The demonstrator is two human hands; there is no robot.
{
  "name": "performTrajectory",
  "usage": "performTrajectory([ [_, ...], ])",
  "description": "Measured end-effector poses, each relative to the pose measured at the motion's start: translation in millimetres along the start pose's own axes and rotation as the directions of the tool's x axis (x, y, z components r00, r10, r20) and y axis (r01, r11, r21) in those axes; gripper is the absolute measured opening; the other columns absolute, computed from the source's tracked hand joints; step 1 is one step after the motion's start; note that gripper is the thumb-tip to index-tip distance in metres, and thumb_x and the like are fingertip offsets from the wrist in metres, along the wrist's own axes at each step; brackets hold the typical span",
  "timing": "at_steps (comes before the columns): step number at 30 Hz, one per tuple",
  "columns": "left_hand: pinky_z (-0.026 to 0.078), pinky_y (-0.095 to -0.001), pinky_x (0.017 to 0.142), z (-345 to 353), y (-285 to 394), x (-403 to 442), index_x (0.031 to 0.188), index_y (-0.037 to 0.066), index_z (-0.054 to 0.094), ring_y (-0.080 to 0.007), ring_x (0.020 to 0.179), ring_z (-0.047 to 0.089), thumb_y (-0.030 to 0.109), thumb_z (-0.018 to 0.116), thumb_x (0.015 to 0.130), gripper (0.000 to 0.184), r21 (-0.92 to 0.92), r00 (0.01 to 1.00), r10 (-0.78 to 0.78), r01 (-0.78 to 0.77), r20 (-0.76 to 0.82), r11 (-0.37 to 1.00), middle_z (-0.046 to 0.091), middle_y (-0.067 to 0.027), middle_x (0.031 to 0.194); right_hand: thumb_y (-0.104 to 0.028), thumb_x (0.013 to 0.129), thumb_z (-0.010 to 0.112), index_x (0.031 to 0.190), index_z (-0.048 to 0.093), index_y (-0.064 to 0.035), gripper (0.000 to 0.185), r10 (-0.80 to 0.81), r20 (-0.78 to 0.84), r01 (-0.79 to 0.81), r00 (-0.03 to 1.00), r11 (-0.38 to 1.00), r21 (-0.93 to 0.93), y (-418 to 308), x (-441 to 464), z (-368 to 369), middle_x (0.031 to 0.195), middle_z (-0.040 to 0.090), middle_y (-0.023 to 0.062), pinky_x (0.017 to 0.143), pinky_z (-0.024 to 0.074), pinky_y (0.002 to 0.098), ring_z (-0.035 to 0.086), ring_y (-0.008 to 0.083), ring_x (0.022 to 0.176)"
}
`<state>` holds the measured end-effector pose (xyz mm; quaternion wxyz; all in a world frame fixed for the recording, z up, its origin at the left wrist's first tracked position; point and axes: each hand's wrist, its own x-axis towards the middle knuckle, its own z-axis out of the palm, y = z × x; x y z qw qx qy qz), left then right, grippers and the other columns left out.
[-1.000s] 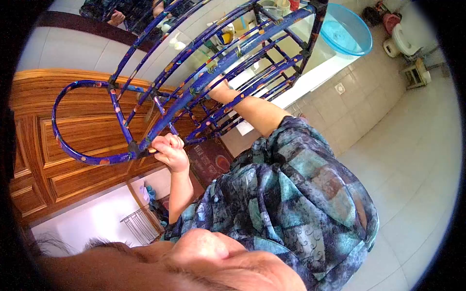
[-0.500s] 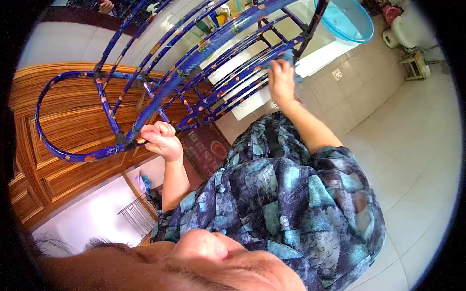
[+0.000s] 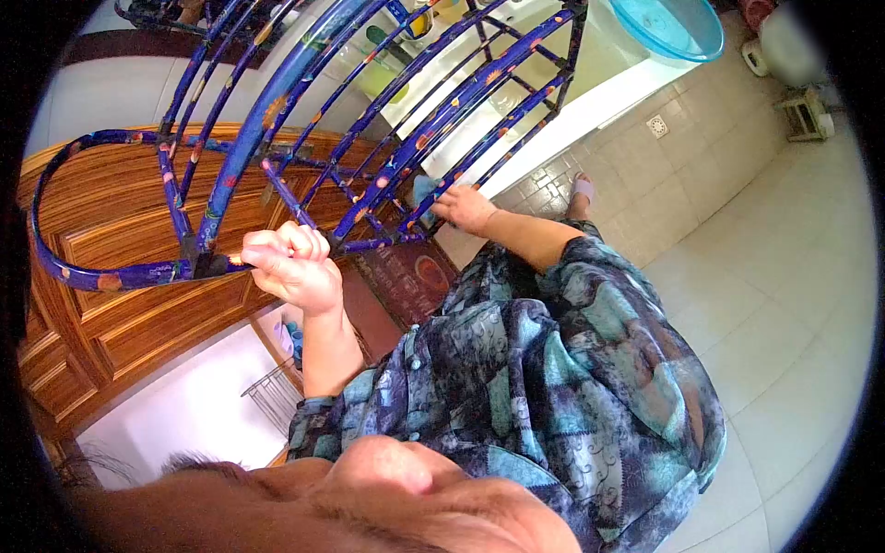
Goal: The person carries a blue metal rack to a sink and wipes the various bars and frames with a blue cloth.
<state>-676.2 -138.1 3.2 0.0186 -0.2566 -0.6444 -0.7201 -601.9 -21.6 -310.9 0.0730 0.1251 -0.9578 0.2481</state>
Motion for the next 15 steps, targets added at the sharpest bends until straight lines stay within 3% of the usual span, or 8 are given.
performTrajectory([
  [2,0.016,-0.0213,0.036,-2,2,4,0.074,0.014,0.030,-0.0050,0.041,0.019,0.053,0.031,0.099,0.047,-0.005,0.997,0.025,-0.025,-0.073,1.000,0.024,0.0041,0.051,-0.009,0.078,0.058,0.116,0.057,-0.0091,0.038,0.054,-0.090,-0.053,0.994,0.999,0.005,12,-14,-25,0.117,0.056,0.0076,0.090,0.0447,0.0381,0.051,0.0276,0.112],
  [5,0.014,-0.0224,0.036,-7,13,15,0.072,0.013,0.029,-0.0054,0.040,0.017,0.056,0.028,0.098,0.050,0.068,0.985,0.114,-0.106,-0.132,0.992,0.023,0.0035,0.049,-0.010,0.084,0.058,0.117,0.056,-0.0067,0.033,0.181,-0.148,-0.133,0.972,0.950,0.283,17,-44,-65,0.115,0.056,0.0118,0.087,0.0468,0.0400,0.054,0.0320,0.106],
  [7,0.013,-0.0222,0.037,-18,21,21,0.072,0.013,0.029,-0.0057,0.040,0.017,0.057,0.028,0.098,0.051,0.099,0.976,0.199,-0.191,-0.084,0.977,0.022,0.0030,0.048,-0.010,0.088,0.057,0.115,0.055,-0.0042,0.028,0.277,-0.224,-0.175,0.935,0.904,0.390,8,-67,-103,0.113,0.055,0.0166,0.083,0.0477,0.0408,0.055,0.0369,0.099],
  [8,0.013,-0.0221,0.037,-19,28,24,0.072,0.013,0.028,-0.0060,0.040,0.017,0.058,0.028,0.097,0.052,0.142,0.970,0.232,-0.219,-0.077,0.965,0.023,0.0026,0.047,-0.009,0.089,0.056,0.115,0.054,-0.0032,0.027,0.365,-0.279,-0.223,0.888,0.874,0.432,6,-74,-112,0.109,0.056,0.0182,0.080,0.0475,0.0410,0.056,0.0381,0.097],
  [9,0.014,-0.0221,0.037,-24,29,23,0.071,0.013,0.028,-0.0059,0.041,0.017,0.057,0.029,0.097,0.051,0.239,0.944,0.269,-0.221,-0.189,0.945,0.023,0.0027,0.047,-0.008,0.089,0.056,0.115,0.053,-0.0022,0.027,0.450,-0.328,-0.266,0.831,0.838,0.477,7,-80,-120,0.105,0.057,0.0197,0.078,0.0473,0.0411,0.056,0.0393,0.094],
  [11,0.014,-0.0217,0.036,-24,38,24,0.071,0.013,0.030,-0.0058,0.041,0.018,0.056,0.032,0.097,0.051,0.298,0.931,0.355,-0.316,-0.086,0.901,0.024,0.0031,0.048,-0.007,0.090,0.056,0.111,0.055,0.0004,0.023,0.606,-0.415,-0.413,0.679,0.783,0.466,22,-83,-132,0.096,0.058,0.0212,0.075,0.0465,0.0420,0.057,0.0407,0.089],
  [12,0.014,-0.0215,0.036,-23,41,23,0.071,0.013,0.030,-0.0055,0.041,0.019,0.056,0.032,0.097,0.050,0.286,0.944,0.321,-0.287,-0.077,0.914,0.024,0.0032,0.049,-0.009,0.089,0.058,0.104,0.058,0.0016,0.018,0.613,-0.470,-0.431,0.634,0.786,0.443,36,-79,-139,0.092,0.059,0.0205,0.073,0.0463,0.0424,0.057,0.0411,0.086],
  [15,0.014,-0.0209,0.036,-22,48,19,0.072,0.013,0.032,-0.0047,0.041,0.019,0.054,0.034,0.098,0.048,0.233,0.974,0.212,-0.189,-0.076,0.954,0.025,0.0037,0.050,-0.013,0.089,0.058,0.100,0.060,0.0006,0.018,0.615,-0.401,-0.443,0.679,0.778,0.445,43,-75,-143,0.094,0.059,0.0194,0.073,0.0472,0.0406,0.058,0.0395,0.088],
])
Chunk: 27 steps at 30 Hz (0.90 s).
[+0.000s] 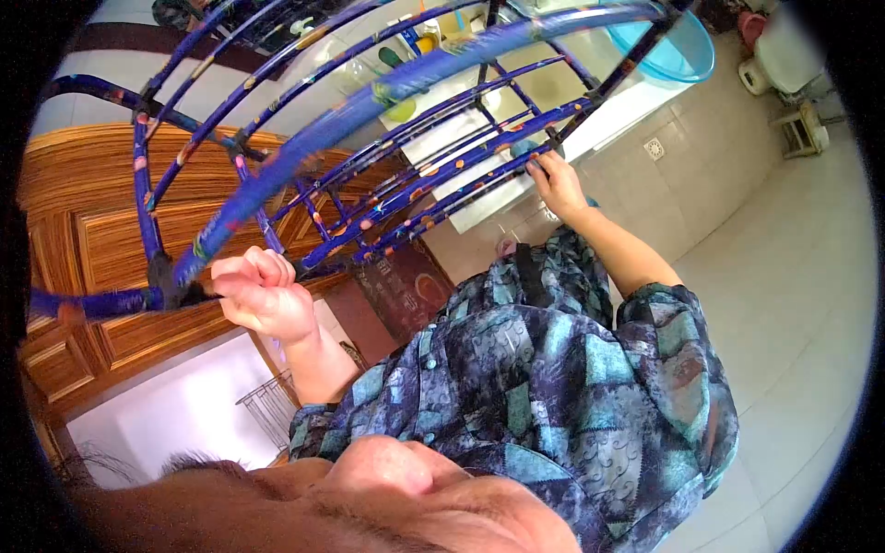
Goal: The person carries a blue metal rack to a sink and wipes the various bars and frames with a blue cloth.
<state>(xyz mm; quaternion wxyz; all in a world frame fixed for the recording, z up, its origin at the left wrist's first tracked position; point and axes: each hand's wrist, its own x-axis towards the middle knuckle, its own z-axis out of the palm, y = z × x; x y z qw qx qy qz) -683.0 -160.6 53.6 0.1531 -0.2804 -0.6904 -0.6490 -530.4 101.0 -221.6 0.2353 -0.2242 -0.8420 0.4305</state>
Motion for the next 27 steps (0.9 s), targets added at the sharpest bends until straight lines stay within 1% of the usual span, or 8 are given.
performTrajectory([
  [6,0.012,-0.0212,0.035,-32,20,11,0.072,0.015,0.032,-0.0044,0.040,0.016,0.052,0.033,0.099,0.046,-0.217,0.964,-0.265,0.260,0.004,0.941,0.023,0.0059,0.051,-0.037,0.082,0.068,0.099,0.060,-0.0034,0.039,0.312,-0.056,-0.314,0.948,0.949,-0.022,-4,-6,-20,0.094,0.063,0.0185,0.073,0.0486,0.0387,0.063,0.0339,0.088],
  [8,0.011,-0.0216,0.036,-39,28,11,0.072,0.016,0.031,-0.0047,0.040,0.014,0.052,0.033,0.099,0.046,-0.237,0.947,-0.319,0.315,0.025,0.919,0.022,0.0058,0.050,-0.049,0.073,0.075,0.111,0.051,-0.0090,0.060,0.408,-0.189,-0.432,0.893,0.895,-0.111,-2,-4,-29,0.088,0.061,0.0157,0.073,0.0483,0.0389,0.063,0.0314,0.085],
  [10,0.010,-0.0219,0.036,-46,34,8,0.071,0.016,0.031,-0.0045,0.040,0.013,0.053,0.033,0.099,0.045,-0.251,0.930,-0.366,0.365,0.044,0.897,0.021,0.0061,0.049,-0.050,0.070,0.077,0.118,0.047,-0.0112,0.068,0.344,-0.183,-0.368,0.921,0.923,-0.114,-13,8,-37,0.085,0.058,0.0111,0.072,0.0474,0.0383,0.060,0.0302,0.083],
  [12,0.010,-0.0221,0.036,-55,32,14,0.071,0.017,0.031,-0.0045,0.040,0.014,0.053,0.033,0.099,0.045,-0.270,0.906,-0.421,0.415,0.039,0.869,0.021,0.0065,0.049,-0.040,0.078,0.073,0.097,0.059,-0.0041,0.043,0.137,-0.021,-0.139,0.990,0.988,-0.070,-3,16,-26,0.081,0.051,0.0092,0.069,0.0447,0.0355,0.056,0.0248,0.076],
  [14,0.010,-0.0222,0.036,-75,27,21,0.072,0.016,0.033,-0.0043,0.039,0.014,0.052,0.034,0.099,0.045,-0.274,0.879,-0.476,0.454,-0.018,0.848,0.021,0.0066,0.049,-0.033,0.081,0.071,0.084,0.060,-0.0002,0.035,0.142,0.123,-0.147,0.982,0.989,0.028,-5,20,-19,0.080,0.051,0.0101,0.065,0.0422,0.0332,0.052,0.0238,0.072],
  [16,0.010,-0.0221,0.036,-90,28,35,0.072,0.016,0.036,-0.0039,0.039,0.014,0.052,0.036,0.098,0.044,-0.276,0.830,-0.534,0.483,-0.157,0.831,0.022,0.0066,0.050,-0.023,0.080,0.071,0.082,0.060,0.0004,0.026,0.004,0.077,-0.007,0.997,0.999,0.040,-23,17,-21,0.077,0.051,0.0112,0.062,0.0406,0.0318,0.050,0.0241,0.068],
  [20,0.010,-0.0220,0.035,-116,3,69,0.074,0.017,0.039,-0.0036,0.039,0.016,0.052,0.039,0.098,0.042,-0.261,0.808,-0.567,0.518,-0.164,0.814,0.023,0.0071,0.052,-0.012,0.074,0.072,0.077,0.060,-0.0013,0.016,-0.155,0.082,0.151,0.984,0.987,0.063,-82,18,-58,0.070,0.048,0.0118,0.057,0.0410,0.0345,0.051,0.0264,0.063],
  [27,0.013,-0.0216,0.036,-114,-57,73,0.081,0.016,0.045,-0.0036,0.041,0.018,0.048,0.039,0.099,0.037,-0.247,0.770,-0.627,0.589,-0.120,0.770,0.025,0.0064,0.054,-0.014,0.072,0.072,0.065,0.048,0.0012,0.029,-0.046,0.006,0.047,0.999,0.997,-0.067,-97,0,-73,0.065,0.043,0.0128,0.052,0.0366,0.0361,0.047,0.0287,0.057],
])
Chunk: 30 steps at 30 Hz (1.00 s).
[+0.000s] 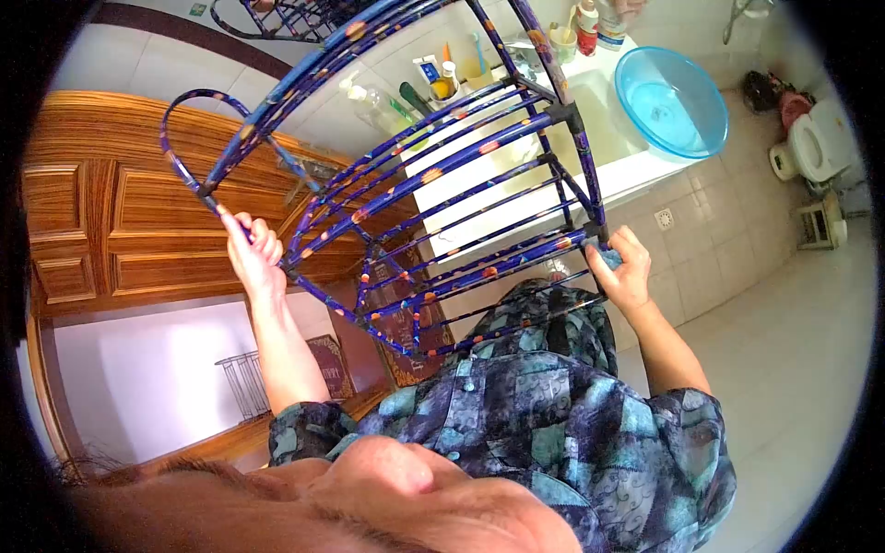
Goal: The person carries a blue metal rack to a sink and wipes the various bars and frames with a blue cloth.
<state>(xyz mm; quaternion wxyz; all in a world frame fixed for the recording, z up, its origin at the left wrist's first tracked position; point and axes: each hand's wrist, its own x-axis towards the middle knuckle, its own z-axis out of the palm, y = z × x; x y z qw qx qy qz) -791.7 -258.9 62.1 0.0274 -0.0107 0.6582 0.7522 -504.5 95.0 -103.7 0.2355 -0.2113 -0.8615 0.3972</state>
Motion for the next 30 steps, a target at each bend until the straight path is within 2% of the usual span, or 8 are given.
performTrajectory([
  [5,0.020,-0.0195,0.039,17,-35,15,0.093,0.012,0.049,-0.0031,0.046,0.028,0.039,0.043,0.101,0.028,0.019,0.994,0.015,-0.017,0.111,1.000,0.035,0.0055,0.063,-0.016,0.072,0.072,0.069,0.054,0.0017,0.025,0.056,-0.081,-0.060,0.995,0.997,-0.045,16,-5,-9,0.066,0.045,0.0133,0.054,0.0377,0.0355,0.049,0.0291,0.059],
  [11,0.037,-0.0225,0.045,26,-93,51,0.104,0.008,0.046,-0.0063,0.052,0.042,0.026,0.049,0.099,0.018,0.271,0.980,-0.042,-0.013,0.195,0.962,0.044,0.0016,0.070,-0.026,0.074,0.070,0.073,0.060,0.0023,0.030,0.138,-0.054,-0.143,0.989,0.983,-0.111,43,1,-18,0.070,0.050,0.0145,0.060,0.0417,0.0389,0.054,0.0324,0.066],
  [16,0.044,-0.0256,0.053,18,-133,69,0.127,0.003,0.042,-0.0098,0.057,0.051,0.012,0.049,0.096,0.032,0.433,0.980,-0.050,-0.038,0.191,0.900,0.049,-0.0008,0.074,-0.033,0.074,0.069,0.075,0.061,0.0015,0.036,0.169,-0.010,-0.168,0.986,0.972,-0.163,58,15,-13,0.073,0.054,0.0153,0.063,0.0433,0.0410,0.057,0.0342,0.070],
  [21,0.050,-0.0276,0.061,15,-163,75,0.116,0.005,0.045,-0.0124,0.068,0.057,0.006,0.050,0.093,0.023,0.514,0.983,-0.085,-0.012,0.165,0.858,0.054,-0.0041,0.087,-0.041,0.072,0.071,0.077,0.063,0.0007,0.042,0.267,0.046,-0.254,0.963,0.947,-0.197,70,20,-6,0.073,0.059,0.0159,0.067,0.0461,0.0410,0.060,0.0344,0.073],
  [24,0.050,-0.0289,0.064,13,-178,79,0.125,0.004,0.041,-0.0150,0.077,0.058,-0.001,0.050,0.089,0.037,0.476,0.975,-0.113,0.009,0.191,0.879,0.053,-0.0087,0.104,-0.041,0.071,0.071,0.081,0.065,0.0007,0.043,0.293,0.069,-0.274,0.954,0.940,-0.203,68,28,-1,0.073,0.061,0.0162,0.068,0.0467,0.0405,0.061,0.0331,0.073],
  [27,0.049,-0.0287,0.067,9,-206,93,0.135,0.003,0.037,-0.0151,0.080,0.058,-0.004,0.053,0.085,0.053,0.485,0.979,-0.115,0.019,0.170,0.874,0.051,-0.0101,0.111,-0.042,0.070,0.070,0.083,0.067,0.0003,0.044,0.314,0.074,-0.294,0.947,0.933,-0.206,68,40,7,0.074,0.063,0.0180,0.068,0.0472,0.0406,0.062,0.0323,0.073],
  [28,0.048,-0.0283,0.069,8,-211,98,0.137,0.002,0.033,-0.0153,0.082,0.057,-0.005,0.053,0.084,0.057,0.490,0.975,-0.126,0.019,0.185,0.872,0.051,-0.0105,0.114,-0.045,0.069,0.069,0.082,0.068,0.0002,0.047,0.403,0.169,-0.341,0.899,0.890,-0.304,78,49,7,0.073,0.064,0.0195,0.069,0.0479,0.0411,0.063,0.0329,0.072],
  [30,0.047,-0.0273,0.072,7,-218,107,0.143,-0.001,0.026,-0.0158,0.086,0.057,-0.006,0.053,0.082,0.066,0.499,0.966,-0.147,0.021,0.215,0.867,0.051,-0.0114,0.118,-0.046,0.069,0.068,0.078,0.068,0.0003,0.048,0.380,0.130,-0.329,0.916,0.895,-0.301,85,60,14,0.072,0.064,0.0198,0.068,0.0480,0.0413,0.063,0.0330,0.070],
])
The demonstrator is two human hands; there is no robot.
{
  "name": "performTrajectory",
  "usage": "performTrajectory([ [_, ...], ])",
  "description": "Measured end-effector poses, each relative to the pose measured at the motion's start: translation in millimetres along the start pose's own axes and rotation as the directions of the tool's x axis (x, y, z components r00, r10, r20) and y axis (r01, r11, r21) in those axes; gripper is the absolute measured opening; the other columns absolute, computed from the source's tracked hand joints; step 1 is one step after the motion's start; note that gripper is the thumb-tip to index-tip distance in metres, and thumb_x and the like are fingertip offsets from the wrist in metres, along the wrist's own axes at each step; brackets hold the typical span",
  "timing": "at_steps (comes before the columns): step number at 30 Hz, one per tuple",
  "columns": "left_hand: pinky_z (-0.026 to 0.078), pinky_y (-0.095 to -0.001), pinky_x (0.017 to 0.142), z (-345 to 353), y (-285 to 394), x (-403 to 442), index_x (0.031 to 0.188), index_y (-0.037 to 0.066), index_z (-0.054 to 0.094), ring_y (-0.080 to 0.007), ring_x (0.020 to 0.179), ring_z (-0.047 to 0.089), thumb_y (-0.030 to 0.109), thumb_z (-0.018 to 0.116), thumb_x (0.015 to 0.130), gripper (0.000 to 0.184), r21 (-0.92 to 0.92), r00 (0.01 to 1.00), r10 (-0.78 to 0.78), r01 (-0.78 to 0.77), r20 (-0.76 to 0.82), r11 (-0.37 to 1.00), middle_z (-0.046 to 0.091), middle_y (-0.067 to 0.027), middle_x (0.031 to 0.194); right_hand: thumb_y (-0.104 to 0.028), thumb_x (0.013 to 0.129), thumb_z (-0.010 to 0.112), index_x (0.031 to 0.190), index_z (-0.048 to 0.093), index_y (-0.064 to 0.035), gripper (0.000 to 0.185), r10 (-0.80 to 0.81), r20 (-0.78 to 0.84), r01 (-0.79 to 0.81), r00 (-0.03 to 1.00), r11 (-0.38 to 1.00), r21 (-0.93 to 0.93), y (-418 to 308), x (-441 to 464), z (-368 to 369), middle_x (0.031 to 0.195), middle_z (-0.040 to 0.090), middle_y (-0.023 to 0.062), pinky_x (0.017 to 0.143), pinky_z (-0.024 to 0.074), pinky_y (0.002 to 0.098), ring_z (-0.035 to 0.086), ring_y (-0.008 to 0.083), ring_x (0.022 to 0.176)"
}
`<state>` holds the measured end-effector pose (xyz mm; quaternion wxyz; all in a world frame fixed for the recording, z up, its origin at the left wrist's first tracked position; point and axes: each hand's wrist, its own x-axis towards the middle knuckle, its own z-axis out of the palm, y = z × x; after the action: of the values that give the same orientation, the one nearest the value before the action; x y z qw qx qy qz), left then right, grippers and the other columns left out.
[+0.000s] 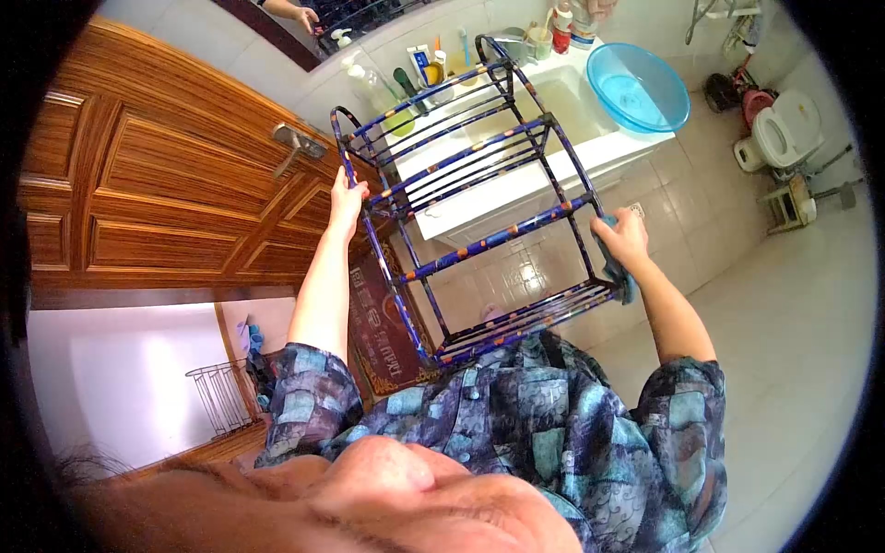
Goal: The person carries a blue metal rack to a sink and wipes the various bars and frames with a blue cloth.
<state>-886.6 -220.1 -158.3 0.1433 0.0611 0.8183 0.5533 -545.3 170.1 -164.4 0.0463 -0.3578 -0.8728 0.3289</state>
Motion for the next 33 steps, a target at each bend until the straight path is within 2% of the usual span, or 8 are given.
performTrajectory([
  [5,0.039,-0.0261,0.093,4,-16,-5,0.148,-0.005,0.009,-0.0169,0.106,0.050,-0.007,0.052,0.079,0.081,-0.388,0.999,-0.052,0.041,-0.016,0.921,0.052,-0.0111,0.126,-0.047,0.069,0.067,0.076,0.068,-0.0002,0.047,0.148,0.098,-0.156,0.984,0.984,0.081,-12,19,0,0.065,0.063,0.0153,0.066,0.0478,0.0402,0.063,0.0280,0.066],
  [9,0.016,-0.0349,0.115,5,-50,-51,0.149,0.002,0.005,-0.0243,0.141,0.022,0.010,0.055,0.091,0.077,-0.492,1.000,-0.023,0.019,-0.002,0.871,0.022,-0.0168,0.153,-0.042,0.070,0.069,0.073,0.067,0.0035,0.046,0.138,0.070,-0.147,0.988,0.977,0.152,-11,25,4,0.062,0.063,0.0133,0.061,0.0470,0.0368,0.061,0.0214,0.061],
  [13,0.048,-0.0259,0.053,21,-82,-153,0.123,0.014,0.043,-0.0116,0.072,0.056,0.050,0.045,0.096,0.045,-0.451,0.899,-0.438,0.379,-0.030,0.808,0.054,-0.0024,0.093,-0.033,0.076,0.069,0.069,0.067,0.0040,0.037,0.099,0.094,-0.123,0.991,0.950,0.288,-11,30,13,0.058,0.059,0.0050,0.048,0.0419,0.0299,0.054,0.0113,0.051],
  [17,0.041,-0.0241,0.038,61,-40,-232,0.118,0.015,0.043,-0.0117,0.046,0.048,0.053,0.041,0.096,0.045,-0.384,0.881,-0.473,0.429,-0.024,0.818,0.050,-0.0031,0.079,-0.033,0.078,0.072,0.072,0.065,0.0037,0.038,0.192,0.164,-0.237,0.968,0.914,0.329,-36,37,-2,0.060,0.058,0.0034,0.046,0.0404,0.0287,0.053,0.0107,0.050],
  [19,0.021,-0.0203,0.034,58,-40,-231,0.113,0.015,0.046,-0.0034,0.039,0.028,0.044,0.039,0.100,0.032,-0.487,0.883,-0.464,0.439,0.077,0.755,0.039,0.0036,0.062,-0.044,0.073,0.073,0.081,0.068,0.0050,0.050,0.191,0.234,-0.259,0.953,0.916,0.307,-25,49,-3,0.069,0.066,0.0104,0.060,0.0482,0.0311,0.061,0.0159,0.062],
  [23,0.018,-0.0215,0.035,55,-43,-221,0.109,0.015,0.047,-0.0044,0.039,0.023,0.045,0.040,0.100,0.032,-0.552,0.864,-0.474,0.481,0.168,0.681,0.032,0.0045,0.057,-0.038,0.078,0.074,0.087,0.069,0.0030,0.043,-0.054,-0.100,0.090,0.993,0.910,0.405,-31,49,-23,0.073,0.066,0.0076,0.062,0.0477,0.0278,0.060,0.0115,0.066],
  [28,0.015,-0.0240,0.037,57,-47,-225,0.108,0.014,0.048,-0.0048,0.041,0.020,0.047,0.042,0.099,0.035,-0.526,0.865,-0.477,0.482,0.157,0.701,0.028,0.0056,0.057,-0.027,0.086,0.068,0.097,0.069,-0.0035,0.026,-0.114,0.000,0.086,0.993,0.747,0.659,-159,-22,-32,0.085,0.065,0.0023,0.066,0.0494,0.0268,0.060,0.0105,0.077],
  [33,0.015,-0.0245,0.036,62,-46,-225,0.102,0.014,0.048,-0.0051,0.040,0.022,0.044,0.042,0.100,0.031,-0.531,0.858,-0.503,0.476,0.105,0.701,0.030,0.0047,0.056,-0.032,0.080,0.069,0.105,0.064,-0.0112,0.033,-0.797,0.066,0.745,0.600,0.588,0.315,-241,-56,138,0.092,0.059,0.0084,0.076,0.0492,0.0376,0.062,0.0289,0.087],
])
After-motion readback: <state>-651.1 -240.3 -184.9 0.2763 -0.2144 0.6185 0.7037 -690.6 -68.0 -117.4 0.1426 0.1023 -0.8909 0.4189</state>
